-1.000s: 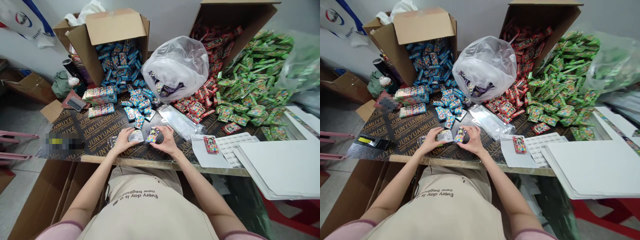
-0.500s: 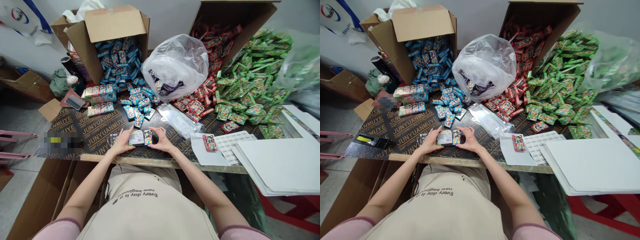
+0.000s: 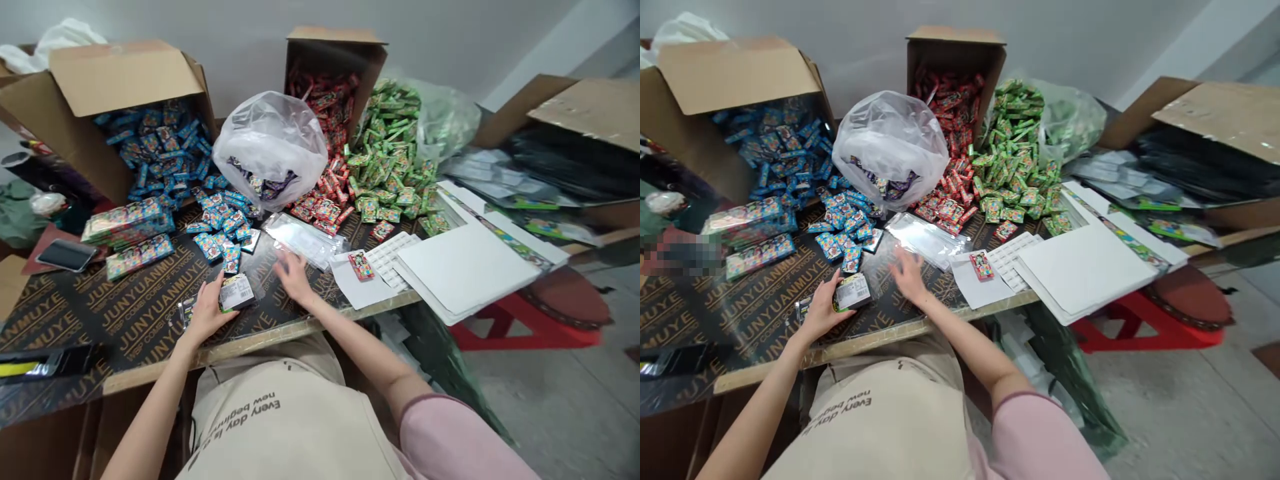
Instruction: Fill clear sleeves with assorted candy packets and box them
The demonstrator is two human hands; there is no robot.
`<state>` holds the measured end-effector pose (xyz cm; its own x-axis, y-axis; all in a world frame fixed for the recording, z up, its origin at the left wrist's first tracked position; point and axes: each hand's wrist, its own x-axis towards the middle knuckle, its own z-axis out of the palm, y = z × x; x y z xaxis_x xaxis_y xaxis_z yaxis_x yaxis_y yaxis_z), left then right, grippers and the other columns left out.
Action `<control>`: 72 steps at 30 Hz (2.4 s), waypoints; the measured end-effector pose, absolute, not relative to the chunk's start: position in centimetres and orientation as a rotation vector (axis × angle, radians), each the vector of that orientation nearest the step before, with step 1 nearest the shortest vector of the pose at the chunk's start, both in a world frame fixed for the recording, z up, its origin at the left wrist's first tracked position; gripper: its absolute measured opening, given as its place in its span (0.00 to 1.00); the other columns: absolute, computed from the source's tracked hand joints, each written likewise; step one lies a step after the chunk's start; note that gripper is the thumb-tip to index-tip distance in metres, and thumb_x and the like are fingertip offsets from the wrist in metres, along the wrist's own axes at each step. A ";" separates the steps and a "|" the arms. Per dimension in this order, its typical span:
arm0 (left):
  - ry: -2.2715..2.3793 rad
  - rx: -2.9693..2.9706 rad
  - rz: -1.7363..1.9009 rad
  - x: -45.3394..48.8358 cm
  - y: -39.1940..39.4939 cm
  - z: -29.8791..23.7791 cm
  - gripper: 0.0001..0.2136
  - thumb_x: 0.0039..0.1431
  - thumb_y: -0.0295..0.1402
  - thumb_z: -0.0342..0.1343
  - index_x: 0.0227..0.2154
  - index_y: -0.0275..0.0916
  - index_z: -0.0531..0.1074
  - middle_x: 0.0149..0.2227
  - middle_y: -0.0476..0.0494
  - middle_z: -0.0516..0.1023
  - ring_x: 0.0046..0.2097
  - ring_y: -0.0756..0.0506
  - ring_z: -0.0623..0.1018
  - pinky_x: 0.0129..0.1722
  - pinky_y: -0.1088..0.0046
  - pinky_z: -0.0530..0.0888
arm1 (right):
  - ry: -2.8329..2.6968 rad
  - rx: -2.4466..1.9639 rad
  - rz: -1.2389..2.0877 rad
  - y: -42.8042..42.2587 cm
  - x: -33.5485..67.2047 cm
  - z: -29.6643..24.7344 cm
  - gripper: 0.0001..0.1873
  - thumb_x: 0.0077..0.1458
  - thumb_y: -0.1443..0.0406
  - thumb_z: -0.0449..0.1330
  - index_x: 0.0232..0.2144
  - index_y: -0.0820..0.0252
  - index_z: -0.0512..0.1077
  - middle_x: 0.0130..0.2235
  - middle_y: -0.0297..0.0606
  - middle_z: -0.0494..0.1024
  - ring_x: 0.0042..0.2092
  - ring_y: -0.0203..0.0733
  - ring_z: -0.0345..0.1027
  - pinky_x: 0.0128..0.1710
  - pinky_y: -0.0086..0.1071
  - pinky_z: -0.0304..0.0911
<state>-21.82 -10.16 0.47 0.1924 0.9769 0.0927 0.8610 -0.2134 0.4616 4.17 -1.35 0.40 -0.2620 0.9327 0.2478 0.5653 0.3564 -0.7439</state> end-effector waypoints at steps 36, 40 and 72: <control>1.453 0.971 1.324 -12.5 -13.2 8.3 0.09 0.39 0.34 0.67 0.24 0.36 0.77 0.21 0.50 0.75 0.23 0.51 0.71 0.27 0.74 0.68 | -2.379 -0.655 0.467 -7.1 3.9 6.6 0.37 0.48 0.60 0.66 0.61 0.42 0.61 0.59 0.40 0.67 0.63 0.58 0.55 0.63 0.57 0.41; 1.426 0.837 1.399 -13.0 -13.9 7.8 0.12 0.42 0.41 0.66 0.24 0.37 0.76 0.23 0.48 0.76 0.27 0.49 0.73 0.30 0.73 0.70 | -2.258 -0.649 0.662 -8.6 2.1 6.9 0.40 0.46 0.63 0.65 0.61 0.43 0.60 0.57 0.41 0.68 0.58 0.56 0.63 0.61 0.55 0.49; 1.770 2.279 0.470 -23.1 -12.4 -1.6 0.49 0.52 0.50 0.60 0.68 0.39 0.38 0.55 0.34 0.66 0.58 0.36 0.67 0.64 0.49 0.54 | -2.406 -0.837 0.881 -2.5 2.7 -2.6 0.42 0.42 0.55 0.67 0.58 0.56 0.61 0.56 0.47 0.71 0.58 0.55 0.64 0.61 0.53 0.42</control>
<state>-23.12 -12.44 -1.59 0.2249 0.9674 0.1164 0.8978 -0.2521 0.3610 2.68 -2.48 -2.59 -0.7189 0.6681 0.1919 0.3861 0.6134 -0.6890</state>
